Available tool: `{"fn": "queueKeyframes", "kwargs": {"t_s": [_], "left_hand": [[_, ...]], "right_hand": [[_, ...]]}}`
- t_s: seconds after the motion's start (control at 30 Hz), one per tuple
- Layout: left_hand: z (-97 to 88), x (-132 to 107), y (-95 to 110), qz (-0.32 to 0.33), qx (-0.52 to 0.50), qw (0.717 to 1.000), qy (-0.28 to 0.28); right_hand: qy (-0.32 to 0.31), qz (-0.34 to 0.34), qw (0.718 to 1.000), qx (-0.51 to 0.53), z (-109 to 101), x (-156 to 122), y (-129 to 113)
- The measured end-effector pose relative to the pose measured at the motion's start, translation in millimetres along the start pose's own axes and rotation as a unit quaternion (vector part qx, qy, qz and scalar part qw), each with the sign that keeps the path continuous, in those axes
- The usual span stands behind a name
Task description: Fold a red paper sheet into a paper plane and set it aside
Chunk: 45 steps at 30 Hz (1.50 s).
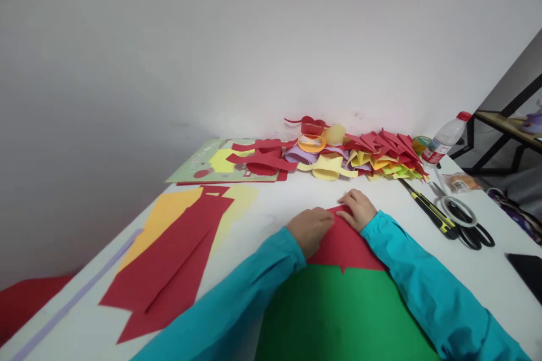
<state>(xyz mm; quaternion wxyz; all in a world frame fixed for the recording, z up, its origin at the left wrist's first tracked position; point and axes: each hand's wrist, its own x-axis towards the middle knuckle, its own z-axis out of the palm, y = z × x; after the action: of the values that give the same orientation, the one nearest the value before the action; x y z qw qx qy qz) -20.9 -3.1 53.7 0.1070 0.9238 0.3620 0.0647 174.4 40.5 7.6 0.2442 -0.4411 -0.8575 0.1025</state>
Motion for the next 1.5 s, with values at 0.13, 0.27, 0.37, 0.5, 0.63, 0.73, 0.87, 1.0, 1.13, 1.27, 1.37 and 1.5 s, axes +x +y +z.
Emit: {"fn": "queueKeyframes", "kwargs": {"t_s": [0.13, 0.27, 0.37, 0.5, 0.63, 0.73, 0.87, 1.0, 1.13, 1.27, 1.37, 1.5], "left_hand": [[31.0, -15.4, -0.7, 0.048, 0.075, 0.996, 0.023], [46.9, -26.7, -10.9, 0.065, 0.088, 0.993, 0.053], [52.7, -25.7, -18.6, 0.093, 0.097, 0.986, 0.099], [59.4, -20.9, -21.4, 0.136, 0.123, 0.969, 0.167], [62.4, -19.7, -17.2, 0.149, 0.135, 0.956, 0.213], [61.5, -20.5, -16.1, 0.149, 0.133, 0.957, 0.21], [53.1, -16.9, -15.0, 0.157, 0.134, 0.961, 0.185], [35.5, -4.1, -2.3, 0.131, 0.15, 0.973, 0.121], [22.9, 6.5, 10.8, 0.088, 0.172, 0.979, 0.068], [25.9, 8.6, 9.7, 0.082, 0.174, 0.977, 0.096], [32.5, 9.8, 9.0, 0.076, 0.18, 0.974, 0.118], [36.7, 13.5, 15.5, 0.069, 0.164, 0.978, 0.109]], "right_hand": [[0.007, -0.008, 0.999, -0.034, 1.7, 0.3, 1.8], [0.01, 0.001, 0.999, -0.052, 3.6, 0.6, 3.2], [0.009, 0.007, 0.999, -0.051, 4.4, 0.4, 3.4], [0.011, 0.008, 0.999, -0.048, 5.1, 0.8, 3.8], [0.013, 0.004, 0.999, -0.05, 6.1, 1.3, 5.2], [0.011, 0.003, 0.998, -0.054, 6.2, 0.9, 5.7], [0.007, -0.006, 0.998, -0.065, 4.9, 1.1, 4.9], [0.021, -0.03, 0.997, -0.064, 3.7, 2.2, 4.3], [0.072, -0.035, 0.996, -0.045, 0.2, -8.2, 6.1], [0.058, -0.053, 0.995, -0.066, -9.2, -36.3, 5.0], [0.063, -0.022, 0.994, -0.082, -16.6, -55.5, 0.4], [0.078, 0.014, 0.993, -0.086, -21.7, -63.0, -4.2]]}}
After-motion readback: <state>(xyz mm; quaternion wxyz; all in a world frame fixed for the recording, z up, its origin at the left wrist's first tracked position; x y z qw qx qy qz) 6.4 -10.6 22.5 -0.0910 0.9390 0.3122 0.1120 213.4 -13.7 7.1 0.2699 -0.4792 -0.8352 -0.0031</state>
